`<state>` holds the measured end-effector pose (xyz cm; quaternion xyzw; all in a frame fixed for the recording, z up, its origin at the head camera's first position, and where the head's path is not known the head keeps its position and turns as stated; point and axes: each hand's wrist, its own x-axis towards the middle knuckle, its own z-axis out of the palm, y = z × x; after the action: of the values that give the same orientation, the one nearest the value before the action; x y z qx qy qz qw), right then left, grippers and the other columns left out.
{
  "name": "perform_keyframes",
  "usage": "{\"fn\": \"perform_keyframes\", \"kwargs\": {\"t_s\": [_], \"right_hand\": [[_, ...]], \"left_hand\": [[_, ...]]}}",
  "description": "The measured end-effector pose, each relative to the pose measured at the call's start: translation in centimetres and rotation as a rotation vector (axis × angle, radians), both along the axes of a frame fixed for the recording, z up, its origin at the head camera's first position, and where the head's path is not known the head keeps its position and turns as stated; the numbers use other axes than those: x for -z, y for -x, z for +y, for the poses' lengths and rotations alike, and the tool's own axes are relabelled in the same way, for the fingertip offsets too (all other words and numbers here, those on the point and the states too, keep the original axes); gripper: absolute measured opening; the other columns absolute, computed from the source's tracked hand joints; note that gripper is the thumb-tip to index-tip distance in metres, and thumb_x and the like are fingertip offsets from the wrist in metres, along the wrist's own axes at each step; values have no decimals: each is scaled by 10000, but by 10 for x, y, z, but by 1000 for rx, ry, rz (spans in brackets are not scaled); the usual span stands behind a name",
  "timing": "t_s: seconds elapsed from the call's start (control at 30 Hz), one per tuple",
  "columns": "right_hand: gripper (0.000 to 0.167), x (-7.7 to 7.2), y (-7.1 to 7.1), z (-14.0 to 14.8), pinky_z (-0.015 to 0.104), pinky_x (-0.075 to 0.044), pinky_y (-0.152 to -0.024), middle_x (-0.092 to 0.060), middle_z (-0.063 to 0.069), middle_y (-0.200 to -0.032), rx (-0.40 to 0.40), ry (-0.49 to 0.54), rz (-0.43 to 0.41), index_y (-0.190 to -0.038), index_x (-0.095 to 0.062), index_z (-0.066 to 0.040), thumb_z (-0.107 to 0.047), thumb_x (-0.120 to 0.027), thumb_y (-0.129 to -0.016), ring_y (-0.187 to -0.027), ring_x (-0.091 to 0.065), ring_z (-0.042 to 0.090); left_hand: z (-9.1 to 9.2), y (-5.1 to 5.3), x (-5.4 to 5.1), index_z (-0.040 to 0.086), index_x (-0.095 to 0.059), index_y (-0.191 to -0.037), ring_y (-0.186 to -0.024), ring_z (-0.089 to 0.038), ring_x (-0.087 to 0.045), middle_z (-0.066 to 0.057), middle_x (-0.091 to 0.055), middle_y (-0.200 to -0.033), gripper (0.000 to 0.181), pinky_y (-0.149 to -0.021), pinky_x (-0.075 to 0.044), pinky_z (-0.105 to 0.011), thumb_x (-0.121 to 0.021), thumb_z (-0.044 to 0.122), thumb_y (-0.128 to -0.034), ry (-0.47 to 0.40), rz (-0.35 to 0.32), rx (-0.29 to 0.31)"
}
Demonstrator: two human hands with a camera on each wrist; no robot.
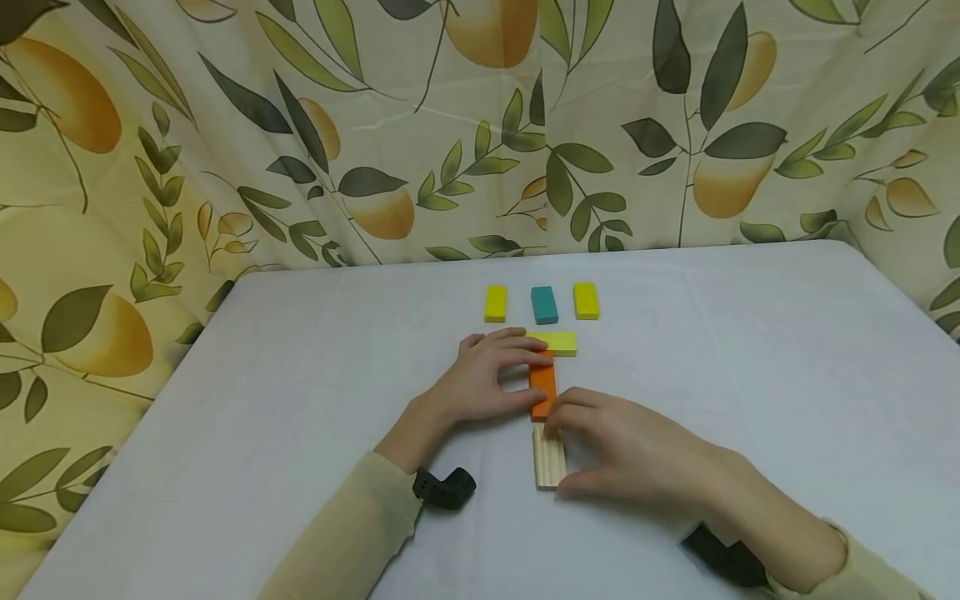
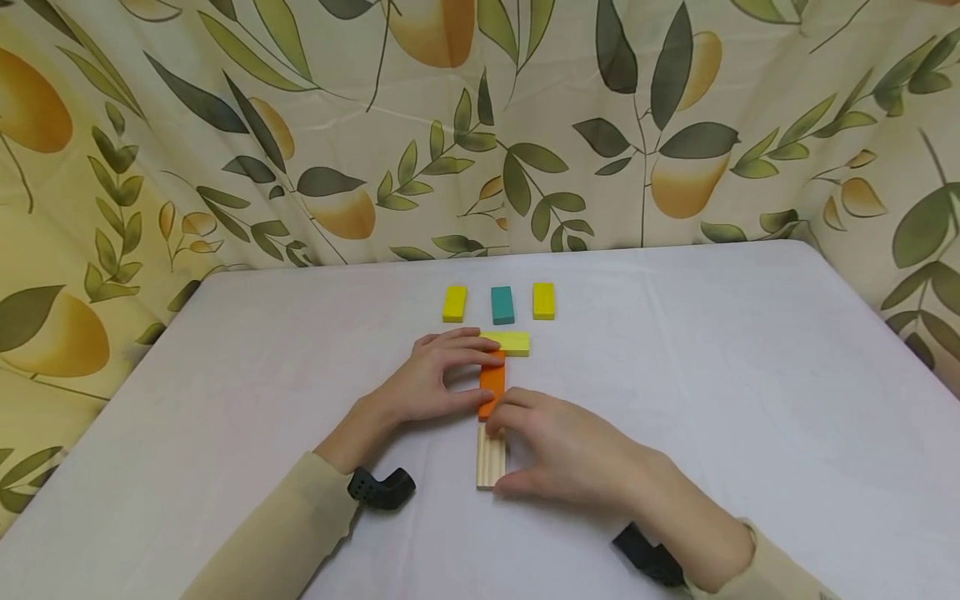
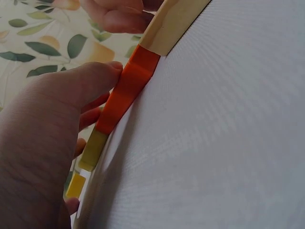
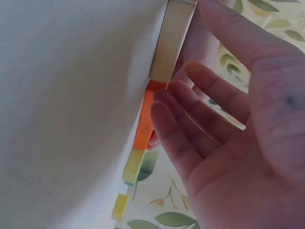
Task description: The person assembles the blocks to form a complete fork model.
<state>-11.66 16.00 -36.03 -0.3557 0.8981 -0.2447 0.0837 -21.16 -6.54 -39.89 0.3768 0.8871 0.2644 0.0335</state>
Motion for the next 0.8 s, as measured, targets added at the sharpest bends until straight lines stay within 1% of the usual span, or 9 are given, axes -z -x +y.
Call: {"fn": "perform_keyframes", "kwargs": {"t_s": [0.13, 0.3, 0.6, 0.8], "right_hand": [[381, -1, 0, 2, 411, -492, -970, -547, -151, -1189, 10, -10, 34, -1123, -679, -270, -449, -830, -822, -1086, -551, 104], [392, -1, -1, 2, 404, -498, -958, -545, -147, -1170, 8, -16, 34, -1134, -695, -252, -440, -834, -820, -1068, -550, 102], [392, 1, -1, 2, 390, -499, -953, -546, -144, -1164, -10, -17, 58, -1143, -705, -219, -408, -838, -826, -1060, -553, 94], [364, 2, -1, 1, 378, -500, -947, -546, -144, -1158, -12, -6, 65, -1133, -707, -209, -381, -832, -838, -1060, -553, 86]], "left_hand": [[0, 0, 1, 271, -690, -1326, -1447, -137, -303, 118, -561, -1425, 426, -1131, -162, -565, -698, 408, -922, -10, -9, -2], [0, 0, 0, 275, -688, -1329, -1446, -124, -300, 124, -560, -1425, 429, -1135, -157, -561, -696, 416, -924, -8, -11, -4], [0, 0, -1, 275, -685, -1333, -1444, -129, -303, 120, -561, -1424, 430, -1132, -165, -562, -698, 412, -925, 5, -4, -4], [0, 0, -1, 274, -688, -1328, -1447, -131, -302, 118, -563, -1423, 428, -1131, -166, -565, -695, 412, -923, 4, -3, -7]]}}
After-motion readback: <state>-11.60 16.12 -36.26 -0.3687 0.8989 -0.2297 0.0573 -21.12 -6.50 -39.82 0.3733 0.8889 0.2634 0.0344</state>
